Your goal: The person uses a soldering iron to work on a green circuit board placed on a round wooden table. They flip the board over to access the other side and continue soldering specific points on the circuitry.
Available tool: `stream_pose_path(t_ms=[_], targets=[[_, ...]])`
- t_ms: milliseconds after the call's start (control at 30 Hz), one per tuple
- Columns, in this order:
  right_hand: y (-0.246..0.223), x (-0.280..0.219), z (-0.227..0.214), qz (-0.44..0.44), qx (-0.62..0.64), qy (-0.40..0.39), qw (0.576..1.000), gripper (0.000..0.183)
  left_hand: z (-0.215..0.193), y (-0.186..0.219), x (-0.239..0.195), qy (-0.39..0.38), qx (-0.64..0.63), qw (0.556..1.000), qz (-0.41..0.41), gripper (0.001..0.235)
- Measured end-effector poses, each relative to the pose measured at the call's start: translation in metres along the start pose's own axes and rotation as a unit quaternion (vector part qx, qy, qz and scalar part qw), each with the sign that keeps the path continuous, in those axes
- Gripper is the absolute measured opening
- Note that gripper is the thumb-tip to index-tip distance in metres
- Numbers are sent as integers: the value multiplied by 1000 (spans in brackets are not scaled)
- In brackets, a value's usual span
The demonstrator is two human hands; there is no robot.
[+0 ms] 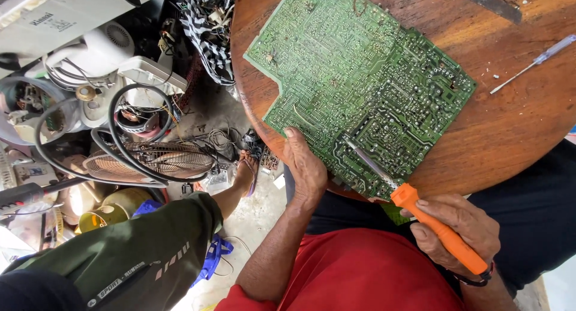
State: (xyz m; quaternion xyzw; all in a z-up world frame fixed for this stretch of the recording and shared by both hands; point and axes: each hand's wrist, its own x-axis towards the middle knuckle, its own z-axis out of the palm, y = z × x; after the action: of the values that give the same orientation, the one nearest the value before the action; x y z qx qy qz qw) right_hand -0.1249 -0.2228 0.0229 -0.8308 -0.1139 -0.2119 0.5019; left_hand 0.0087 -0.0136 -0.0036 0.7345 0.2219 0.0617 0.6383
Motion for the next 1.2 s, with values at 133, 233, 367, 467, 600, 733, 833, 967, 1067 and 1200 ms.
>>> stream_pose_path(t_ms=[133,233,367,467,600,733,833,967,1067,1200], targets=[[6,-6,-2,5,-16,-9,1000,29,1,8,-1,26,8,993,118,73],[7,-6,-3,12,-17,-17,1000,31,2,5,-1,35,16,992,123,74],[4,-5,-1,30,-23,-7,999,32,3,-9,-1,-6,75,990,-117,100],[1,-3,-3,38,-18,-13,999,33,1,-9,-1,21,35,998,-49,90],[3,-4,-4,36,-24,-7,999,33,6,-32,0,-22,-64,996,-49,46],[3,-3,-3,27,-16,-9,999,33,9,-36,0,10,-125,992,-9,44],[3,-3,-3,26,-29,-13,999,32,5,-21,-4,21,-66,997,30,36],[5,-7,-5,27,-43,-24,998,33,4,-11,-3,-53,-107,992,42,51],[-1,2,-5,34,-31,-33,998,34,1,-4,-1,-15,13,998,62,55],[1,0,-4,40,-34,-34,998,33,2,-3,-3,3,66,998,1,59]])
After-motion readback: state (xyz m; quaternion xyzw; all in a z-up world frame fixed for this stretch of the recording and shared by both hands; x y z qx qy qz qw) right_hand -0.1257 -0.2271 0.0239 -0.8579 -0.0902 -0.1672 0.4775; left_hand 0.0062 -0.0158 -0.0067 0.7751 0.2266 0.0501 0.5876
